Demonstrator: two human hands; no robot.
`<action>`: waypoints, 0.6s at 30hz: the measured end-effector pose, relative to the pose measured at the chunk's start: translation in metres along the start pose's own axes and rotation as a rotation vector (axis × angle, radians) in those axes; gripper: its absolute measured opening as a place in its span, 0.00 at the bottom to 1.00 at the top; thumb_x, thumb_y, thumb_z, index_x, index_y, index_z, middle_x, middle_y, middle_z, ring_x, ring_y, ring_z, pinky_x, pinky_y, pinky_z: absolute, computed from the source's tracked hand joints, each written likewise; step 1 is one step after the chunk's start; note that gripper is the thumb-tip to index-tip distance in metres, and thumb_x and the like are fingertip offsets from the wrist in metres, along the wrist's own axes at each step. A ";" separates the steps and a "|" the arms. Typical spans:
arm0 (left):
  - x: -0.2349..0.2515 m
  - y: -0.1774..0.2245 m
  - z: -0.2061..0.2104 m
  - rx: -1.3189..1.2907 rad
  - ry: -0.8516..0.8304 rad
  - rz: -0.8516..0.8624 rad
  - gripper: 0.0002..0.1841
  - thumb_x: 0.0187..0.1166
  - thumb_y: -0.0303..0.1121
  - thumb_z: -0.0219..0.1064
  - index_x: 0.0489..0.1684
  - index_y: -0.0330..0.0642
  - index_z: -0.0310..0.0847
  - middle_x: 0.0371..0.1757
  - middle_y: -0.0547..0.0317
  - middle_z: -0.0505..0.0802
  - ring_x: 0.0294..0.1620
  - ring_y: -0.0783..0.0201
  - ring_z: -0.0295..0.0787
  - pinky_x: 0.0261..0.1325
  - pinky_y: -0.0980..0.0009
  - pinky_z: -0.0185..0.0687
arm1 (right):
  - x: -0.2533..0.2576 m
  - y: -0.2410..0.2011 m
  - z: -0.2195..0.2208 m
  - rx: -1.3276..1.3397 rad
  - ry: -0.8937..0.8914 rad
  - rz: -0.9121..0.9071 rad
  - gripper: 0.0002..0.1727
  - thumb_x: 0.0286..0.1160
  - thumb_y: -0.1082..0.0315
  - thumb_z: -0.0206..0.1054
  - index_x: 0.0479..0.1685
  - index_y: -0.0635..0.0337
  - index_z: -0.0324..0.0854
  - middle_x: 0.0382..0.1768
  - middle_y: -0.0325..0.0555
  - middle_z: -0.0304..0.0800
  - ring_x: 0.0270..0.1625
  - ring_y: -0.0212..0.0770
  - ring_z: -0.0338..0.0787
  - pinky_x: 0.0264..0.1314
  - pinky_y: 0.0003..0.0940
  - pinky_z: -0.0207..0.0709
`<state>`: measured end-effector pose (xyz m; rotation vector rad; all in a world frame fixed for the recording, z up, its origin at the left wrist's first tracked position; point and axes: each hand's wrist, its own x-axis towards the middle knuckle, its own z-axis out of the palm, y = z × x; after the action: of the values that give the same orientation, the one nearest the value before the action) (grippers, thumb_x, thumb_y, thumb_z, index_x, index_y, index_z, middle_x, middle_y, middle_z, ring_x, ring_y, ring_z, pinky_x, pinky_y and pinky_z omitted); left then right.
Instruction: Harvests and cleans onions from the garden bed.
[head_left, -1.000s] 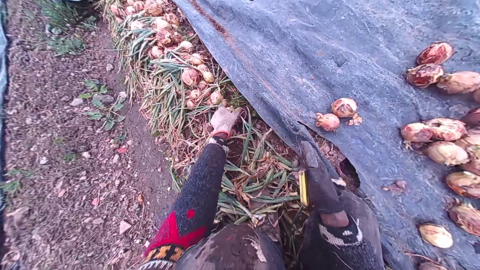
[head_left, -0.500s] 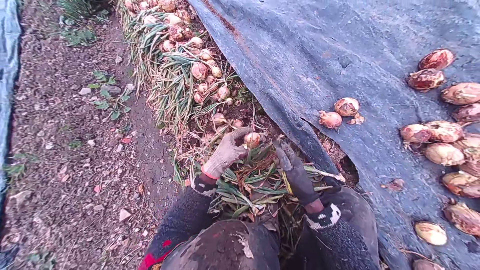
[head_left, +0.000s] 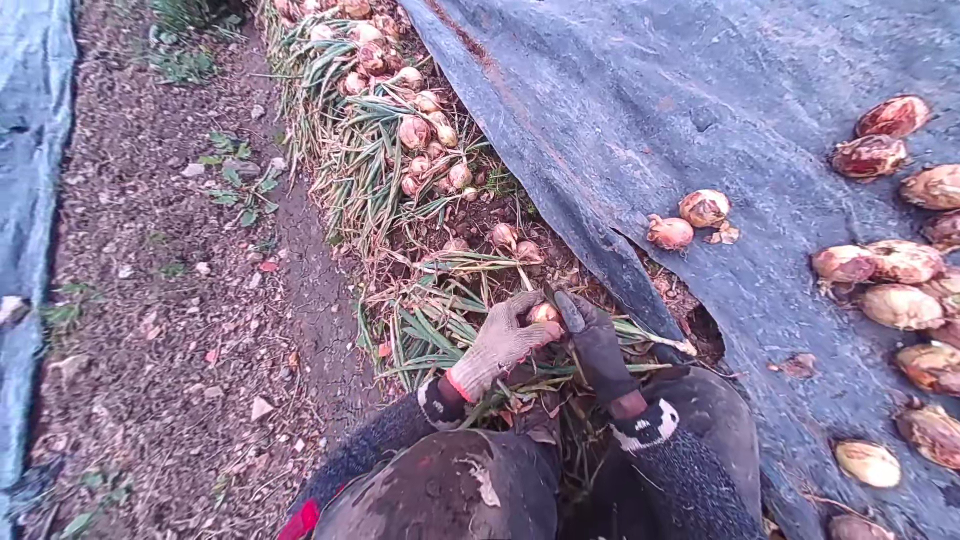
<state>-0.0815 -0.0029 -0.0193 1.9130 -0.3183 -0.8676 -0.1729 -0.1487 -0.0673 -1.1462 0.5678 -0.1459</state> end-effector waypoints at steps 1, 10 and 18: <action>0.006 -0.003 -0.004 -0.032 0.067 0.009 0.33 0.66 0.53 0.80 0.69 0.46 0.85 0.61 0.60 0.94 0.59 0.64 0.92 0.62 0.61 0.92 | 0.001 -0.002 -0.004 0.133 0.020 0.019 0.19 0.89 0.56 0.59 0.60 0.61 0.86 0.26 0.41 0.86 0.23 0.33 0.84 0.26 0.29 0.83; 0.034 0.031 -0.039 0.001 -0.140 0.154 0.27 0.63 0.49 0.83 0.59 0.44 0.90 0.65 0.57 0.92 0.62 0.60 0.90 0.62 0.60 0.90 | 0.007 0.005 -0.014 0.034 -0.030 -0.006 0.38 0.88 0.36 0.46 0.80 0.60 0.71 0.45 0.43 0.88 0.36 0.35 0.86 0.38 0.33 0.86; 0.055 0.017 -0.027 0.501 -0.013 0.231 0.26 0.67 0.51 0.79 0.59 0.46 0.89 0.59 0.60 0.92 0.58 0.68 0.89 0.64 0.64 0.87 | 0.004 -0.020 -0.012 0.392 0.011 0.028 0.24 0.90 0.51 0.56 0.66 0.63 0.81 0.20 0.37 0.78 0.18 0.31 0.78 0.21 0.28 0.79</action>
<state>-0.0209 -0.0234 -0.0217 2.2670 -0.8090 -0.6871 -0.1721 -0.1684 -0.0540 -0.7567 0.5363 -0.2284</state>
